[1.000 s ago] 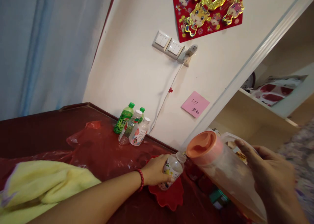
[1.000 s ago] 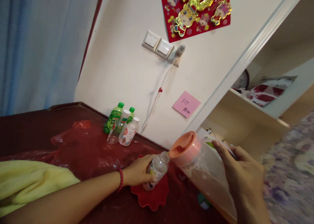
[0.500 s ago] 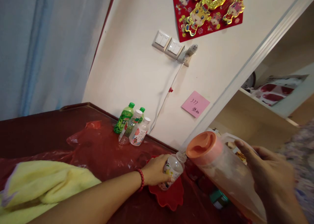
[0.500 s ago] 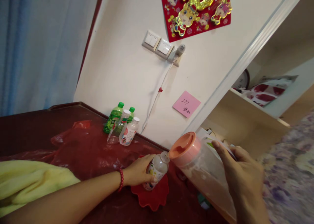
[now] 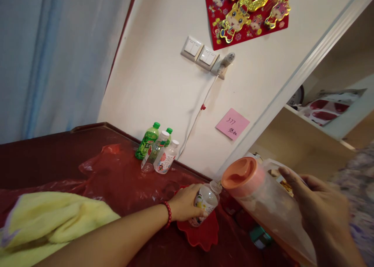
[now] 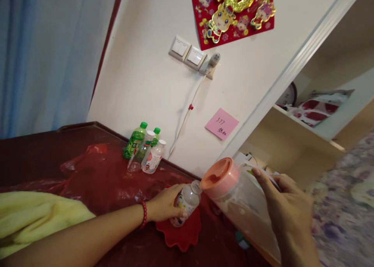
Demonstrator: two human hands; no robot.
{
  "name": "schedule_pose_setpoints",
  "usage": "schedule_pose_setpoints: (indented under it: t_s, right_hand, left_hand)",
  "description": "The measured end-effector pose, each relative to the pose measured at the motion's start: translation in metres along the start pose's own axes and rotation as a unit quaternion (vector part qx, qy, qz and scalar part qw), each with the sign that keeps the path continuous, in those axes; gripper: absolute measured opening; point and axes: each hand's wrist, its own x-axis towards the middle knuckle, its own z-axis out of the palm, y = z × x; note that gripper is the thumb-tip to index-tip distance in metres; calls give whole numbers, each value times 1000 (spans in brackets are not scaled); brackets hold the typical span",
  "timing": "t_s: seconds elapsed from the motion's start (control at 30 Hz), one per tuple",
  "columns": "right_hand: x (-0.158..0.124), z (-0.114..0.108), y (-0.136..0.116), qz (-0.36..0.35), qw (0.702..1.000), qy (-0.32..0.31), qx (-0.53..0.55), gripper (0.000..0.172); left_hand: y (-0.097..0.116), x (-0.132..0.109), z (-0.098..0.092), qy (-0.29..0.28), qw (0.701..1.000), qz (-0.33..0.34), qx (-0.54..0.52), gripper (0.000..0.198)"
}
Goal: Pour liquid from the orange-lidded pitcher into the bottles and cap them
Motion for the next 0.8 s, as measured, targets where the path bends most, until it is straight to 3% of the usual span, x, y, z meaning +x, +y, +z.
schedule_pose_setpoints:
  t_s: [0.33,0.8]
  right_hand:
    - [1,0,3,-22,1000,-3,17,52]
    - [0,-1,0,2,1000,-6,-2,54]
  left_hand:
    - [-1,0,1,3,1000,5,-1,65]
    - [-1,0,1,2,1000,3,-6,66]
